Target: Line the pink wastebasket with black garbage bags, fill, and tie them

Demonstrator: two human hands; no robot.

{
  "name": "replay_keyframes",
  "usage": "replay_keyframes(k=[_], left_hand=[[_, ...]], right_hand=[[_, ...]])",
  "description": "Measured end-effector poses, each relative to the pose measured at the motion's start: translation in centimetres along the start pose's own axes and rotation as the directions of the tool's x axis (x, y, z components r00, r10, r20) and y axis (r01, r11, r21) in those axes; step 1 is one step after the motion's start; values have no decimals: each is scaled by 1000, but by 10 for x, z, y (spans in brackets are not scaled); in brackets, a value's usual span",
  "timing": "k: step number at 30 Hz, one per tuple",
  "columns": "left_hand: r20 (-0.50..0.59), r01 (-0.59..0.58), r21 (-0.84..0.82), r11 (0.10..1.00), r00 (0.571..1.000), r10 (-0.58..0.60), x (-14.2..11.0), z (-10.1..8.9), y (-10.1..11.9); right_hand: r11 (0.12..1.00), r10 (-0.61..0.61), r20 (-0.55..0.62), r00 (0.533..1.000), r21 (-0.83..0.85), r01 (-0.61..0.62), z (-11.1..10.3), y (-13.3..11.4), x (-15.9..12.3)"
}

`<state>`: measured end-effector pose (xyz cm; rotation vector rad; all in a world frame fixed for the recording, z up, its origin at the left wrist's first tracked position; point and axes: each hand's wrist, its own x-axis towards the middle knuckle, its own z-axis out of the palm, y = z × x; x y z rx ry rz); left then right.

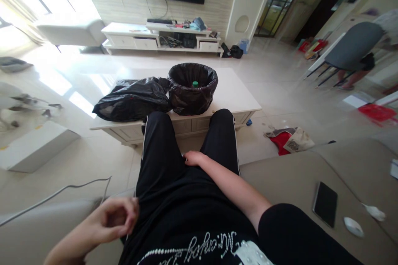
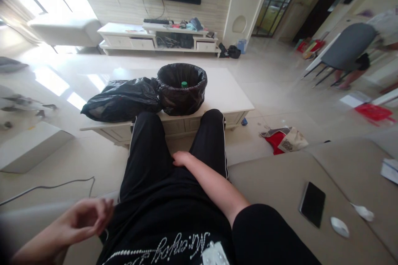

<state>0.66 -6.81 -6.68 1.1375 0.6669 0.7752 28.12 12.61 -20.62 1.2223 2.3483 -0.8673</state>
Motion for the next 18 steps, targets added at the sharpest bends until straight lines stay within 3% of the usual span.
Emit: replay_keyframes(k=[2, 5, 9, 12, 18], left_hand=[[24, 37, -51, 998, 999, -36, 29, 13, -4], [10, -27, -189, 982, 1000, 29, 68, 49, 8], [6, -76, -297, 952, 997, 81, 91, 87, 31], [20, -84, -305, 949, 995, 95, 92, 93, 37], [-20, -115, -275, 954, 993, 114, 89, 87, 34]], right_hand=[[1000, -4, -9, 1000, -3, 4, 1, 1, -1], [1000, -9, -27, 1000, -5, 9, 2, 3, -3], [1000, -6, -34, 999, -3, 6, 0, 1, -8], [1000, -13, -34, 999, -2, 13, -4, -1, -11], [999, -36, -30, 999, 4, 36, -8, -4, -14]])
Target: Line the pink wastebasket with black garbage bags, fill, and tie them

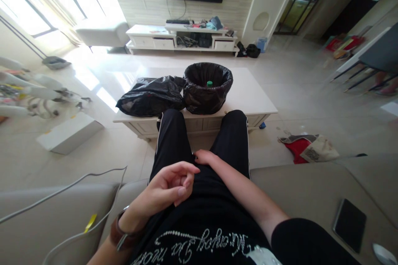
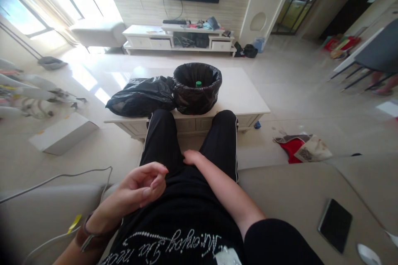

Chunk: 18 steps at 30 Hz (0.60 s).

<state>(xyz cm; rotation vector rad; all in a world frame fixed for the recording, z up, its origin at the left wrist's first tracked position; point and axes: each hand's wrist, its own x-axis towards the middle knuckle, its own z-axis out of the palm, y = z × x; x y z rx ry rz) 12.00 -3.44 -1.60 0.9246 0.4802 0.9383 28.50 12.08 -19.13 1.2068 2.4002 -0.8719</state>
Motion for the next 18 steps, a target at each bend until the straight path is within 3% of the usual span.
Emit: replay_keyframes(k=[10, 14, 18], left_hand=[[3, -24, 52, 998, 1000, 23, 2, -4, 0], [-57, -86, 128, 988, 994, 94, 2, -18, -6], [-177, -38, 289, 957, 980, 93, 4, -43, -11]], right_hand=[[1000, 14, 23, 1000, 1, -14, 3, 3, 6], [1000, 13, 13, 1000, -1, -13, 8, 5, 9], [1000, 16, -22, 1000, 1, -16, 13, 7, 11]])
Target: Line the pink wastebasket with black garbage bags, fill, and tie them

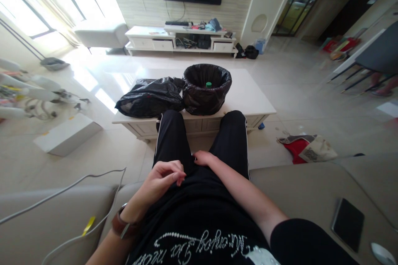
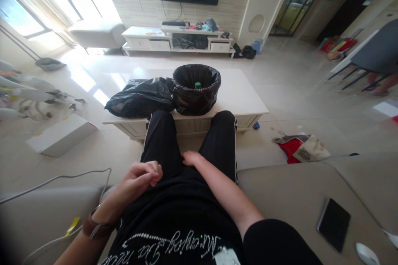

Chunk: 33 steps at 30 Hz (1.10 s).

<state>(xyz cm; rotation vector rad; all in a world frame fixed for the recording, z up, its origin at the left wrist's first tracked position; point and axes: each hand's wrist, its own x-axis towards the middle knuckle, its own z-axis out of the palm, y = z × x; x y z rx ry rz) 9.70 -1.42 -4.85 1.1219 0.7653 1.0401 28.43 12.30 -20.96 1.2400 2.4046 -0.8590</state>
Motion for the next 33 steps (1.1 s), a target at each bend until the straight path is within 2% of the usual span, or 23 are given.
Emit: replay_keyframes(k=[2, 5, 7, 9, 11, 19, 26, 33], left_hand=[[-66, 8, 22, 1000, 998, -6, 3, -12, -13], [-204, -10, -125, 992, 979, -16, 5, -25, -45], [-283, 33, -249, 968, 953, -105, 4, -30, -69], [-316, 94, -357, 929, 924, -215, 2, -34, -89], [-333, 98, -438, 893, 905, -263, 0, -38, -100], [-304, 78, -482, 873, 919, -250, -2, -46, -106], [-328, 117, -463, 879, 898, -293, -3, -45, -104], [-299, 101, -468, 878, 917, -264, -4, -44, -104]], right_hand=[[1000, 8, -38, 999, 3, -7, 2, 1, 1], [1000, 12, -106, 994, 9, -12, 4, 3, 3], [1000, 9, -147, 989, 8, -8, 5, 5, 5], [1000, 4, -187, 982, 5, -3, 6, 6, 7], [1000, 1, -219, 976, 2, -1, 7, 7, 8], [1000, -16, -219, 976, 7, 18, 10, 9, 10], [1000, -28, -202, 979, 8, 30, 13, 11, 11], [1000, -30, -204, 979, -2, 31, 13, 11, 10]])
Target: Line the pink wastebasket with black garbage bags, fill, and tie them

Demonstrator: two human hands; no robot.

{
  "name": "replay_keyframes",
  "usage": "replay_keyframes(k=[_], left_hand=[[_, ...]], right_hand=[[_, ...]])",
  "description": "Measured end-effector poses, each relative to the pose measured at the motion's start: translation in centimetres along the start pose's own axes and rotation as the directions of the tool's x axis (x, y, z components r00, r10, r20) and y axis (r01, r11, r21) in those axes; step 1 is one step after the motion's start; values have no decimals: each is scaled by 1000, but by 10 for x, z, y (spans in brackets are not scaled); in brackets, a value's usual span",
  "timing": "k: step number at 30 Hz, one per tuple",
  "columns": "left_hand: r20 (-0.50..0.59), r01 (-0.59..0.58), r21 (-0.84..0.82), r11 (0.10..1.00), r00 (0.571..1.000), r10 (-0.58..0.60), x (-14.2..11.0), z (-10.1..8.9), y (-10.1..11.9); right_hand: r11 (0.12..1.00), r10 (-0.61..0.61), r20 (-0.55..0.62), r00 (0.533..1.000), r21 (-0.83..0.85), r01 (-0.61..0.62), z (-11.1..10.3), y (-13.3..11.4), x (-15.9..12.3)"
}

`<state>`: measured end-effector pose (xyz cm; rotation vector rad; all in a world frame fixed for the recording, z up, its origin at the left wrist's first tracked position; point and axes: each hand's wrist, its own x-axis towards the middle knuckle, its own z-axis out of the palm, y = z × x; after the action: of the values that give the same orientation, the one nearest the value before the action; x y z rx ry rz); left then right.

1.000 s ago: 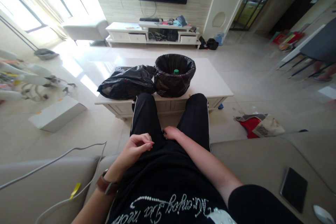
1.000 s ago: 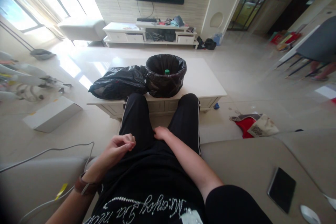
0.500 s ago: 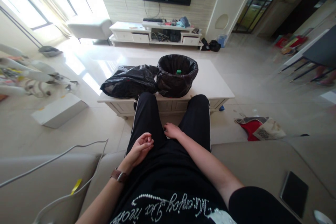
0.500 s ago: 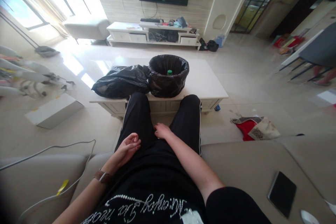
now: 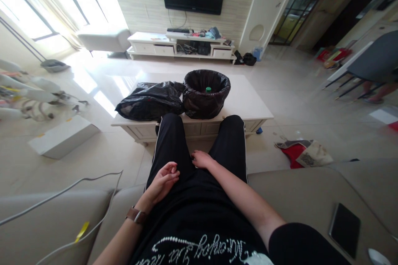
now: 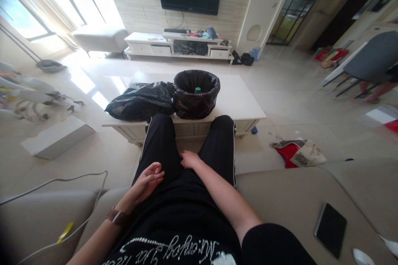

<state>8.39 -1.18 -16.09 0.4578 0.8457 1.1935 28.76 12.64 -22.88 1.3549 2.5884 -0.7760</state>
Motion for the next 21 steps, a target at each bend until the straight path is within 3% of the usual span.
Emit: replay_keyframes(k=[21], left_hand=[[46, 23, -41, 999, 999, -21, 5, -3, 0]], right_hand=[[1000, 1, 161, 987, -8, 1, -16, -10, -7]])
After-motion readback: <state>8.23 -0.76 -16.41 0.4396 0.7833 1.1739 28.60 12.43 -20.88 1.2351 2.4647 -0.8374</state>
